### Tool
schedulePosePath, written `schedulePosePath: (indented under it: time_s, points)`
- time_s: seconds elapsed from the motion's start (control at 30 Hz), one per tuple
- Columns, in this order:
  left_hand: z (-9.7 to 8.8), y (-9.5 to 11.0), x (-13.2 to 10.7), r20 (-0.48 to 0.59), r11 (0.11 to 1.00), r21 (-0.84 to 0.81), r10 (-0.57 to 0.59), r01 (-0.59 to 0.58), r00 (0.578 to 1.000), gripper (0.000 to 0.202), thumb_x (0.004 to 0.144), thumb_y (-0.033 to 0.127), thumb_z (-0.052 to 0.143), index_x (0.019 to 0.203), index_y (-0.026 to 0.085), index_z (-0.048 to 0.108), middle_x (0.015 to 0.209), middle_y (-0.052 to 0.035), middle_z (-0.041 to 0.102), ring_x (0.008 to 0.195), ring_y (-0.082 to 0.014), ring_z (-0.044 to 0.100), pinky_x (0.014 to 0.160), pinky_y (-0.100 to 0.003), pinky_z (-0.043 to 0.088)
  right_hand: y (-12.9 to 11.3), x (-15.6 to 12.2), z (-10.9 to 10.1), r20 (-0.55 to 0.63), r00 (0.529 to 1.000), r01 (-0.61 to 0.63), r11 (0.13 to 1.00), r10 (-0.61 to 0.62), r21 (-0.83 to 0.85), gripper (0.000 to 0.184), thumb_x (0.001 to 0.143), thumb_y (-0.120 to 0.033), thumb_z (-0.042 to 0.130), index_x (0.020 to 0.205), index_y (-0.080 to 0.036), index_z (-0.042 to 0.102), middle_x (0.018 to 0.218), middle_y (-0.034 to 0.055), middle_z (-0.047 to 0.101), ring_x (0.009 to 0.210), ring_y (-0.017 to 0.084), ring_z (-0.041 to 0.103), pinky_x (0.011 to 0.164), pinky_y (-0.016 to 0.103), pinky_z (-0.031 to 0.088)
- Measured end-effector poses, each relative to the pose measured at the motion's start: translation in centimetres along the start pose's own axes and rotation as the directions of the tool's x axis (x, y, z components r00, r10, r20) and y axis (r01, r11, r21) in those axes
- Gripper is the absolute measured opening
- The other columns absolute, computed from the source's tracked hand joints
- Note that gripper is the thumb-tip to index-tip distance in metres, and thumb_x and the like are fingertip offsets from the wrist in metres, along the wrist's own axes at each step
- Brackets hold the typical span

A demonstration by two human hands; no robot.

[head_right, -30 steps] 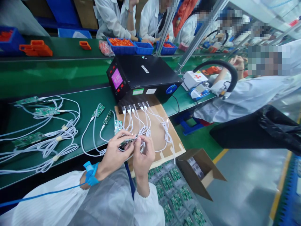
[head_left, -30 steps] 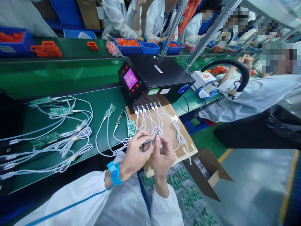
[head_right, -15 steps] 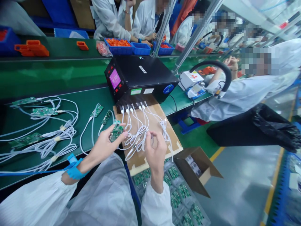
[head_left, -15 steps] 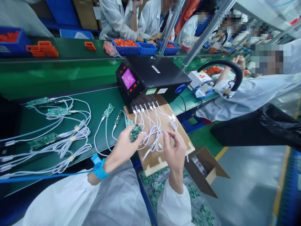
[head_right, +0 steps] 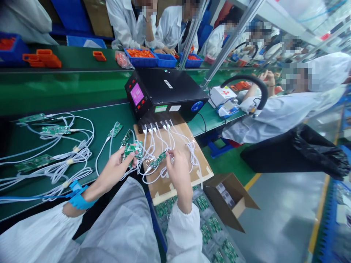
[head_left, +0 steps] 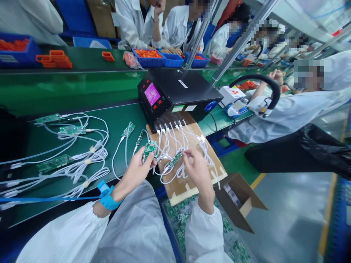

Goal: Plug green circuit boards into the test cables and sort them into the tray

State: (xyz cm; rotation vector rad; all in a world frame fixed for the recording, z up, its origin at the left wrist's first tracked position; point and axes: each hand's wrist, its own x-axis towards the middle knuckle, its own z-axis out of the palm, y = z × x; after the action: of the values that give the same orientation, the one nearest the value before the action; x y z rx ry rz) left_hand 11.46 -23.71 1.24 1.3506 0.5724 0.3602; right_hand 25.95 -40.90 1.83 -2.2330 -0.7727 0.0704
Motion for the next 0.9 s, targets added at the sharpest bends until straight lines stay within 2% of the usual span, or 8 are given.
schedulePosePath:
  time_s: [0.1, 0.2, 0.27, 0.4, 0.5, 0.63, 0.73, 0.9]
  points:
    - [0.0, 0.4, -0.2, -0.003, 0.999, -0.033, -0.036, 0.036, 0.999, 0.040, 0.087, 0.053, 0.069, 0.103, 0.017, 0.060, 0.078, -0.0005, 0.068, 0.070, -0.0154, 0.067, 0.070, -0.027, 0.053, 0.3, -0.9, -1.4, -0.003, 1.000, -0.025, 0.999, 0.025, 0.020, 0.040, 0.102, -0.053, 0.049, 0.102, -0.020, 0.071, 0.102, 0.0117, 0.076, 0.100, 0.028, 0.070, 0.093, 0.044, 0.051]
    - [0.1, 1.2, -0.7, 0.035, 0.994, -0.081, -0.073, 0.076, 0.997, 0.048, 0.083, 0.056, 0.074, 0.107, 0.016, 0.061, 0.087, -0.0039, 0.073, 0.079, -0.0193, 0.073, 0.080, -0.031, 0.057, 1.6, -2.9, -2.6, -0.126, 0.991, -0.053, 0.999, 0.052, -0.008, 0.044, 0.107, -0.052, 0.040, 0.108, -0.021, 0.070, 0.107, 0.0123, 0.075, 0.104, 0.028, 0.069, 0.094, 0.044, 0.051]
    - [0.2, 1.9, -1.0, 0.043, 0.991, -0.113, -0.072, 0.076, 0.996, 0.050, 0.083, 0.055, 0.076, 0.112, 0.016, 0.063, 0.095, -0.0059, 0.076, 0.089, -0.0219, 0.075, 0.089, -0.035, 0.058, 3.0, -4.5, -2.7, -0.157, 0.987, -0.004, 0.997, -0.007, -0.072, 0.038, 0.106, -0.050, 0.046, 0.108, -0.021, 0.070, 0.110, 0.0122, 0.073, 0.107, 0.027, 0.068, 0.096, 0.045, 0.051]
    - [1.2, 3.1, -1.0, 0.021, 0.993, -0.114, -0.010, 0.013, 1.000, 0.044, 0.083, 0.048, 0.079, 0.112, 0.017, 0.069, 0.109, -0.0081, 0.077, 0.109, -0.0228, 0.072, 0.103, -0.036, 0.055, 5.6, -6.7, -1.5, -0.073, 0.978, 0.184, 0.971, -0.197, -0.155, 0.019, 0.102, -0.039, 0.061, 0.106, -0.023, 0.070, 0.108, 0.0092, 0.072, 0.108, 0.027, 0.065, 0.096, 0.045, 0.053]
    - [2.7, 3.6, -0.3, -0.007, 0.995, -0.099, -0.002, 0.001, 1.000, 0.047, 0.078, 0.044, 0.084, 0.113, 0.016, 0.071, 0.106, -0.0080, 0.078, 0.101, -0.0218, 0.074, 0.091, -0.032, 0.060, 6.5, -7.0, -0.3, -0.102, 0.969, 0.214, 0.968, -0.227, -0.129, 0.015, 0.104, -0.030, 0.057, 0.101, -0.022, 0.069, 0.102, 0.0084, 0.073, 0.107, 0.026, 0.066, 0.095, 0.046, 0.055]
    - [5.1, 3.8, 1.0, 0.088, 0.992, -0.076, -0.093, 0.099, 0.992, 0.051, 0.072, 0.045, 0.089, 0.108, 0.014, 0.072, 0.080, -0.0052, 0.075, 0.062, -0.0188, 0.071, 0.055, -0.027, 0.057, 6.5, -6.8, 0.3, -0.296, 0.952, 0.086, 0.996, -0.081, 0.004, 0.017, 0.105, -0.030, 0.053, 0.111, -0.019, 0.064, 0.105, 0.0115, 0.075, 0.101, 0.023, 0.072, 0.087, 0.040, 0.059]
    - [6.8, 4.0, 1.9, 0.145, 0.994, -0.085, -0.061, 0.073, 0.988, 0.043, 0.069, 0.042, 0.092, 0.096, 0.013, 0.073, 0.075, -0.0043, 0.073, 0.062, -0.0193, 0.073, 0.057, -0.026, 0.058, 5.9, -6.3, 0.0, -0.417, 0.906, 0.106, 0.993, -0.076, 0.050, 0.014, 0.104, -0.027, 0.055, 0.112, -0.019, 0.063, 0.093, 0.0062, 0.075, 0.086, 0.020, 0.074, 0.078, 0.033, 0.059]
    - [9.1, 4.5, 3.0, 0.131, 0.996, -0.080, -0.036, 0.047, 0.991, 0.040, 0.067, 0.039, 0.093, 0.090, 0.014, 0.072, 0.077, -0.0033, 0.073, 0.064, -0.0199, 0.074, 0.059, -0.028, 0.061, 4.8, -5.7, -0.5, -0.519, 0.814, 0.285, 0.958, -0.261, -0.035, 0.008, 0.100, -0.017, 0.062, 0.104, -0.021, 0.067, 0.091, 0.0039, 0.073, 0.082, 0.017, 0.069, 0.076, 0.032, 0.057]
